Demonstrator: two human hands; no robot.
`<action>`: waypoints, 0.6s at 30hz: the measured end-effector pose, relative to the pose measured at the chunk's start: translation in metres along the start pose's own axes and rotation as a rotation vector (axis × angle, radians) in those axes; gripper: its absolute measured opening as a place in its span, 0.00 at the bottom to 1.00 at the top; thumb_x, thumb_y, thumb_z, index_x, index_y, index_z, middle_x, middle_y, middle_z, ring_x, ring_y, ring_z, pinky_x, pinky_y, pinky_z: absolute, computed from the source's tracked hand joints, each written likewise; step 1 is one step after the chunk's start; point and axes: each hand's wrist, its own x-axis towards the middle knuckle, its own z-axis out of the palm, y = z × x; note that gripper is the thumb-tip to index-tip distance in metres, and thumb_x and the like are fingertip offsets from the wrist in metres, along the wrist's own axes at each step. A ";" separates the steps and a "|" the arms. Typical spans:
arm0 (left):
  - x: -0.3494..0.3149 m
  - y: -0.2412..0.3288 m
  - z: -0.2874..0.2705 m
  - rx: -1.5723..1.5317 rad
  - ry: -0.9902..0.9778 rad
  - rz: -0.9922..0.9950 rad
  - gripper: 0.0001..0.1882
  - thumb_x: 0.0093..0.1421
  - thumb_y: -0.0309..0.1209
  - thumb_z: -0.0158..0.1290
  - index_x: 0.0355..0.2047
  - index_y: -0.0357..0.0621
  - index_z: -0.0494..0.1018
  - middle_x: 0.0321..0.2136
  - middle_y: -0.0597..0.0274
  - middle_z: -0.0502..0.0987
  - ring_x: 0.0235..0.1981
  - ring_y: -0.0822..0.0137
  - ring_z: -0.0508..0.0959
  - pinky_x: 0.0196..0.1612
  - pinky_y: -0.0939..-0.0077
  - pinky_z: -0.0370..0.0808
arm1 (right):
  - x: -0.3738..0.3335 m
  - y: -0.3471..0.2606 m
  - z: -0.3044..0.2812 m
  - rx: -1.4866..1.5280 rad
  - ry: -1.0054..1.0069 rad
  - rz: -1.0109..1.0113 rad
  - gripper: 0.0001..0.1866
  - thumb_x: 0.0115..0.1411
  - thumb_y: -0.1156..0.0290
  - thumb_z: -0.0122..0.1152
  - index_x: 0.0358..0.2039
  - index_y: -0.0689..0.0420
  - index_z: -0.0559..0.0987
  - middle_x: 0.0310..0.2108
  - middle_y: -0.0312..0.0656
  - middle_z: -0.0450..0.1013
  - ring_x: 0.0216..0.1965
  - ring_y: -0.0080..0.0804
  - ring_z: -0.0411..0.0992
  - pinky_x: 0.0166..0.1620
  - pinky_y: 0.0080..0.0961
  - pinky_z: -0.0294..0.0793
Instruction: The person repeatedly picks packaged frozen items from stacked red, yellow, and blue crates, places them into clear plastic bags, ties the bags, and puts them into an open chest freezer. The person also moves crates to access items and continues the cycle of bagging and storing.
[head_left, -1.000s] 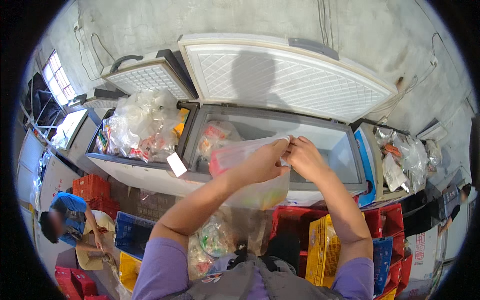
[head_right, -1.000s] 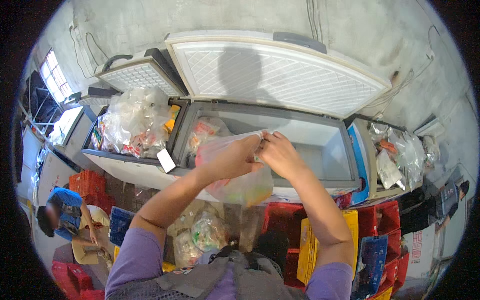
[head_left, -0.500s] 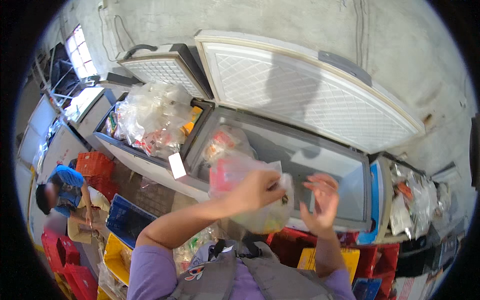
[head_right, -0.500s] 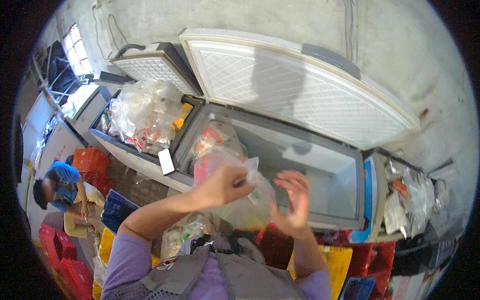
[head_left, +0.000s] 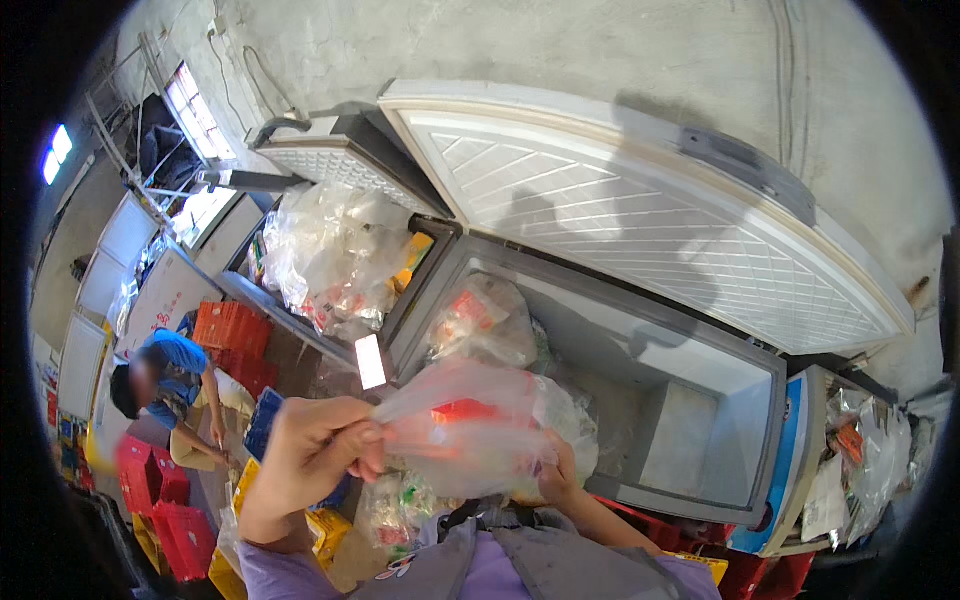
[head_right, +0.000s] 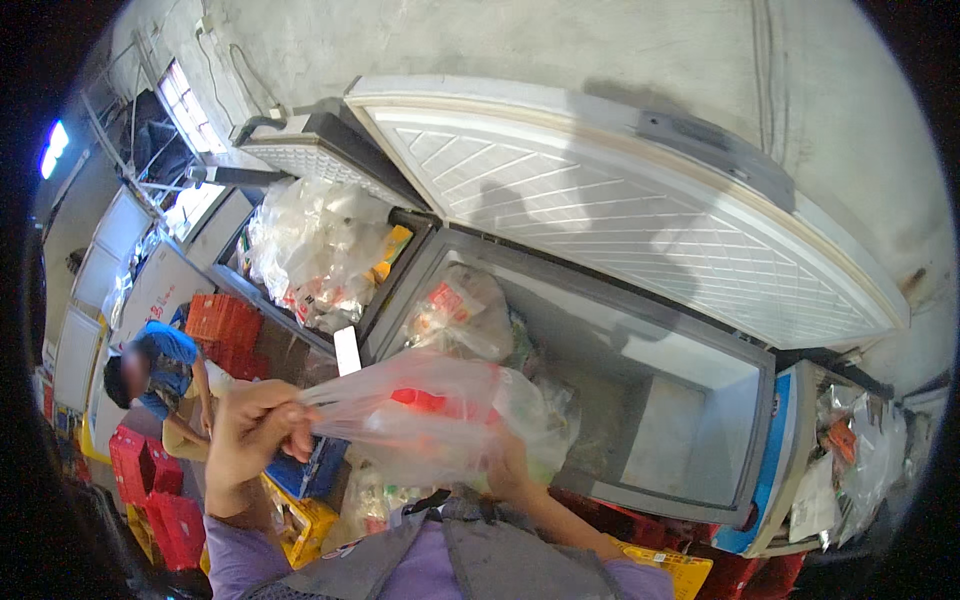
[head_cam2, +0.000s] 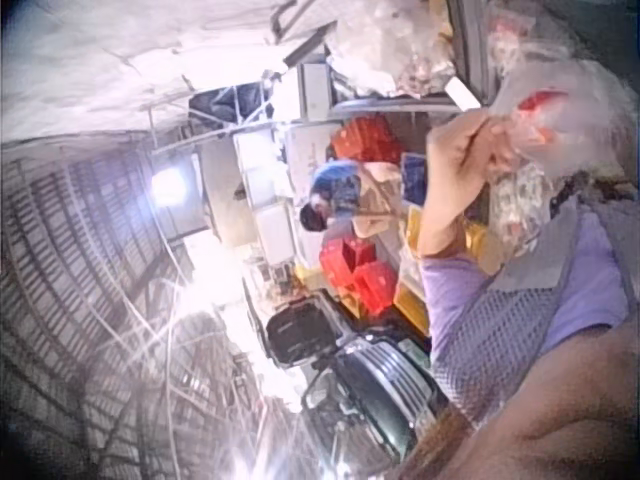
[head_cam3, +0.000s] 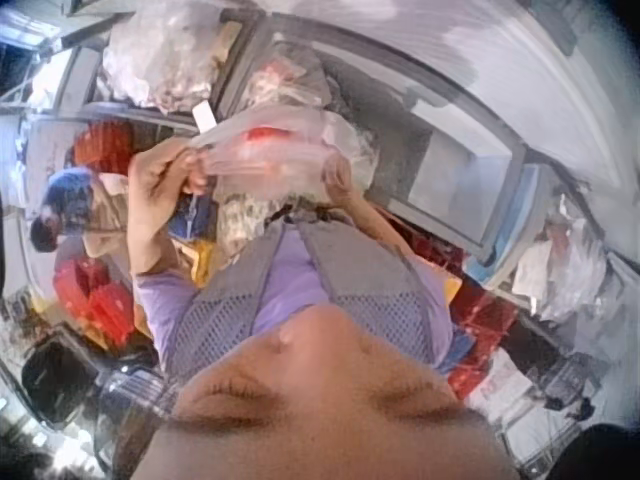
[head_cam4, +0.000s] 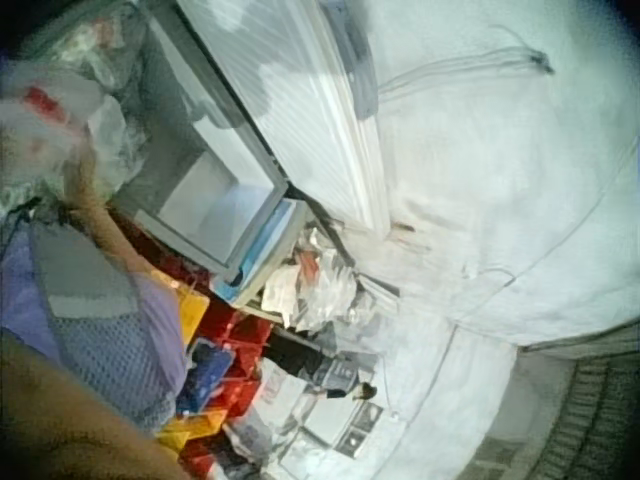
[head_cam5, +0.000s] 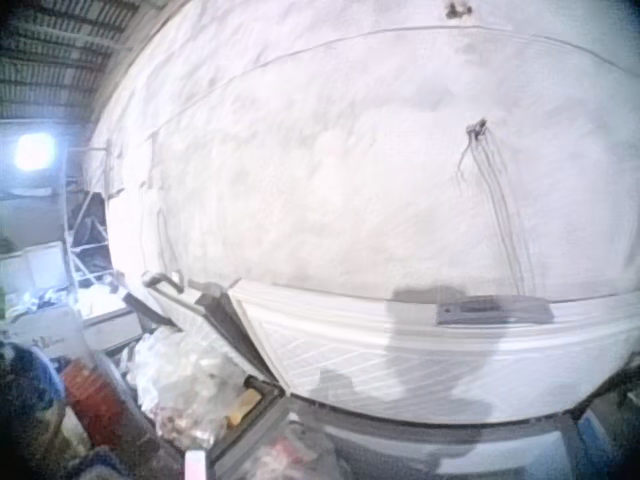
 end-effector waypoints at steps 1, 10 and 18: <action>-0.003 0.003 -0.006 0.092 0.044 0.081 0.09 0.61 0.26 0.51 0.26 0.33 0.76 0.17 0.62 0.76 0.19 0.73 0.77 0.21 0.80 0.72 | -0.002 -0.005 -0.005 0.237 0.007 0.153 0.15 0.64 0.63 0.44 0.39 0.62 0.72 0.25 0.44 0.72 0.21 0.34 0.71 0.25 0.28 0.71; 0.065 -0.015 0.062 0.379 -0.648 1.159 0.06 0.54 0.36 0.56 0.31 0.53 0.76 0.39 0.70 0.75 0.50 0.66 0.73 0.57 0.29 0.57 | 0.007 0.000 -0.025 0.384 -0.191 0.493 0.13 0.64 0.62 0.53 0.40 0.58 0.74 0.34 0.42 0.71 0.31 0.28 0.71 0.34 0.23 0.71; 0.088 -0.081 0.107 0.570 -0.327 1.363 0.07 0.54 0.35 0.54 0.34 0.56 0.73 0.29 0.70 0.74 0.27 0.74 0.76 0.26 0.77 0.75 | 0.000 -0.045 -0.013 0.168 -0.675 0.212 0.21 0.64 0.61 0.48 0.51 0.63 0.69 0.42 0.42 0.74 0.43 0.33 0.73 0.46 0.29 0.71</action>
